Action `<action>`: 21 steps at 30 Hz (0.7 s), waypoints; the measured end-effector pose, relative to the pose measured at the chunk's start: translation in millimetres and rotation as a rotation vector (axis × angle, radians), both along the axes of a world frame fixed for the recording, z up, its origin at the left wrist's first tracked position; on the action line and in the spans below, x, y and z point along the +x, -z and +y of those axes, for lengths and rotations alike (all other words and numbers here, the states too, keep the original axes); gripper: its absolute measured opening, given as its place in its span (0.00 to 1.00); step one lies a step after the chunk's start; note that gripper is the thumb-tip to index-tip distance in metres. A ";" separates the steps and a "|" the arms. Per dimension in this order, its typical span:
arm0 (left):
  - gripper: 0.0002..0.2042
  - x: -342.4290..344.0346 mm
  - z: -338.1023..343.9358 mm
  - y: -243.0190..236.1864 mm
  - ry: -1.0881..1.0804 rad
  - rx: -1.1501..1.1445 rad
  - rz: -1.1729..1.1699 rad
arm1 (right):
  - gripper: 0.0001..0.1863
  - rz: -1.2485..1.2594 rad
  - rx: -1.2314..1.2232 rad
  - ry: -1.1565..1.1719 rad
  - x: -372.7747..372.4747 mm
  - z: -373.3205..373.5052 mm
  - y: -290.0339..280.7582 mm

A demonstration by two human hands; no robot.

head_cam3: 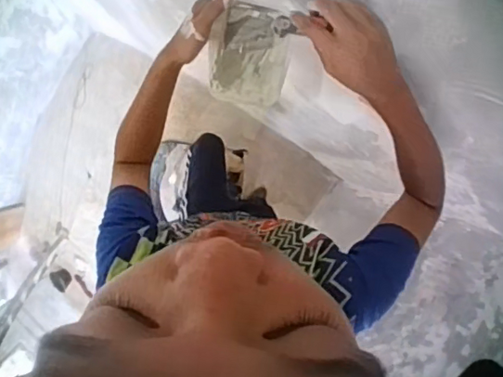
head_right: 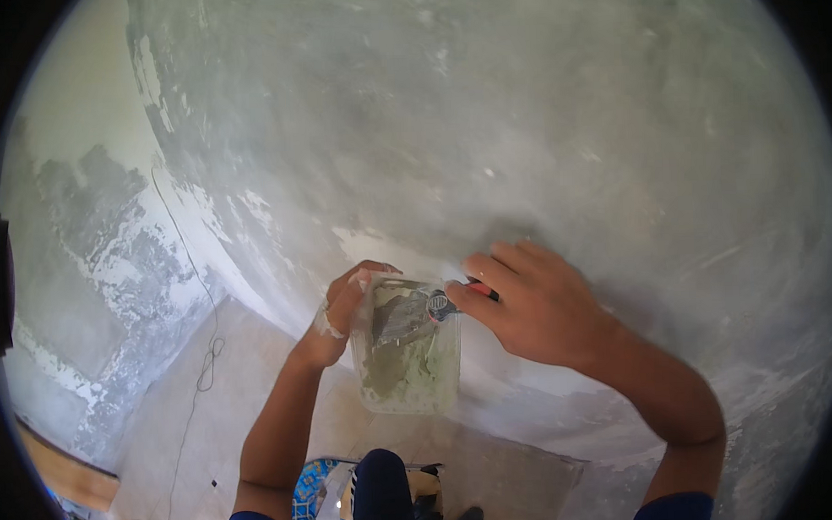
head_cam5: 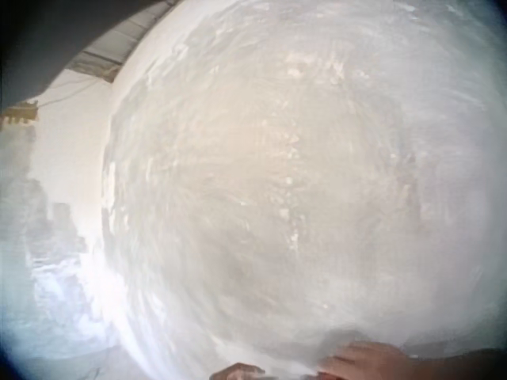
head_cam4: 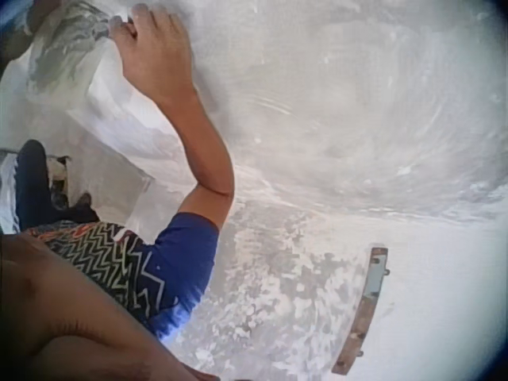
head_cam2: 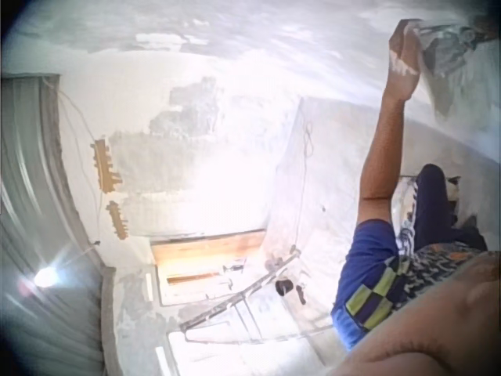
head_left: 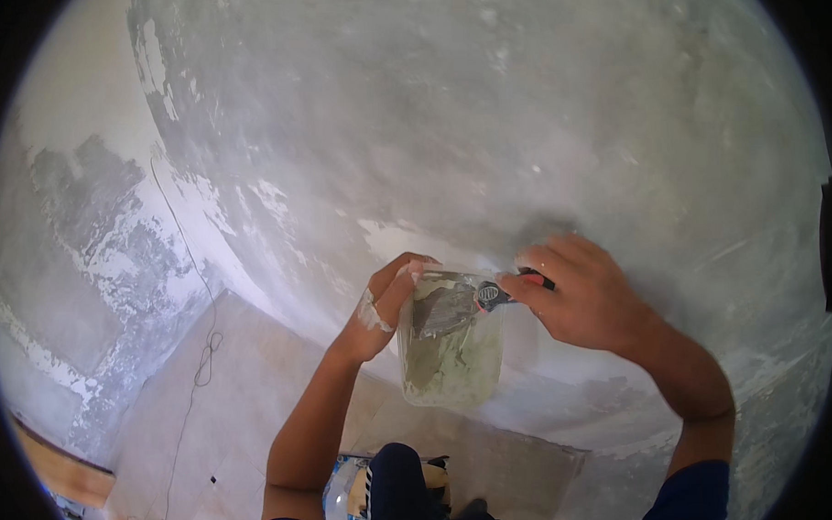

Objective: The person applies plaster to a wall using a putty knife. They hold a container of plaster and use the tool to spread and scrape the material across the wall surface.

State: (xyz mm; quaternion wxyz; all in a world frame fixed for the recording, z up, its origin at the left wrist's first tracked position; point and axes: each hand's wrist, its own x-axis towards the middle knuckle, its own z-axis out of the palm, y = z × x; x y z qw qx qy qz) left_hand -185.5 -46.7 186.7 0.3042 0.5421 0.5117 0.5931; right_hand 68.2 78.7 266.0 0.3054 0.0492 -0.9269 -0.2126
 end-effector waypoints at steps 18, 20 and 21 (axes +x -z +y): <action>0.27 27.9 19.3 -210.5 0.253 -0.310 -0.222 | 0.17 -0.297 -0.249 0.262 58.9 -37.0 -242.6; 0.28 28.3 -9.7 -200.6 0.226 -0.353 -0.157 | 0.16 -0.288 -0.291 0.276 61.4 -62.4 -222.8; 0.28 30.8 -14.4 -207.2 0.254 -0.413 -0.224 | 0.16 -0.301 -0.339 0.278 65.0 -70.1 -231.9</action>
